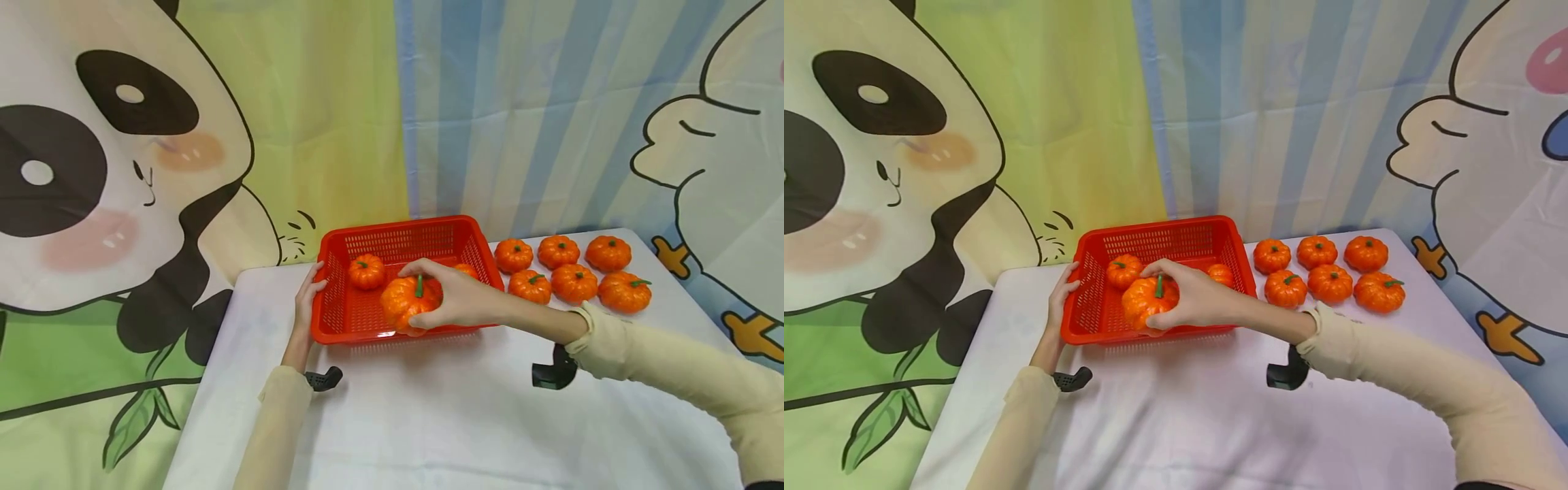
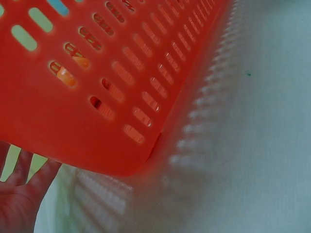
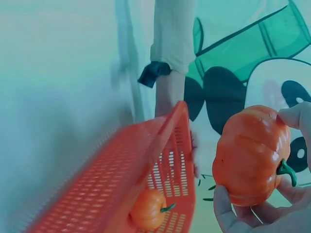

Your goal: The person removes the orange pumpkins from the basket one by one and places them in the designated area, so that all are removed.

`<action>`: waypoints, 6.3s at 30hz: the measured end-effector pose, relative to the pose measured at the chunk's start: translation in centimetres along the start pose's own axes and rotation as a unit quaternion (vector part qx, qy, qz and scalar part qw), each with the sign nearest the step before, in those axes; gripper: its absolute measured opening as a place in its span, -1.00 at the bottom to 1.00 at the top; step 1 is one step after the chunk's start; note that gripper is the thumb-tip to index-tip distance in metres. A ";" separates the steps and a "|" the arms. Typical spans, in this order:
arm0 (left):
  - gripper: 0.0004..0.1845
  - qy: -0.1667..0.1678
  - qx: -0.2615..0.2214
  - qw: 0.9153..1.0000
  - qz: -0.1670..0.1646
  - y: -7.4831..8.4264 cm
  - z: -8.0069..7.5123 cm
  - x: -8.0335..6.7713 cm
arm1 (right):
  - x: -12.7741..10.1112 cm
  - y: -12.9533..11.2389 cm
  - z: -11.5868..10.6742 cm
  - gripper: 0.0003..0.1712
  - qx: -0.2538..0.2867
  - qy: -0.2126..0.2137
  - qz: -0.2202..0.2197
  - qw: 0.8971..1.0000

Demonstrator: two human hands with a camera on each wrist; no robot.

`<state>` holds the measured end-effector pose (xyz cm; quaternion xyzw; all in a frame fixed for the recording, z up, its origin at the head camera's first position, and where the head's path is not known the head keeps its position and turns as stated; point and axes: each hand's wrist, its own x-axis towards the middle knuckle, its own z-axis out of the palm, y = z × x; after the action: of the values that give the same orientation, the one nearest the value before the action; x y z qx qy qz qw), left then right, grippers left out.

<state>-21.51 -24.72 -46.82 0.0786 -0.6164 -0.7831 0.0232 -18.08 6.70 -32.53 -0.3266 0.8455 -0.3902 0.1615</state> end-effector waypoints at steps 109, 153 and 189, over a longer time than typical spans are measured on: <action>-0.48 -0.006 -0.006 1.000 -0.011 0.1 0.0 -0.3 | -13.8 10.8 -1.4 -0.02 -0.092 0.192 0.114 0.970; -0.47 -0.010 -0.002 1.000 -0.006 -0.1 0.0 -0.2 | 1.7 8.0 -1.5 0.14 -0.141 -0.094 0.158 0.973; -0.47 -0.002 0.009 1.000 -0.005 0.0 0.0 -0.4 | 7.9 11.4 -2.1 -0.08 -0.235 -0.057 0.190 0.952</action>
<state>-21.13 -24.66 -46.83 0.0806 -0.6228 -0.7780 0.0175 -29.87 8.00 -40.10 -0.2100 0.9491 -0.1234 0.1996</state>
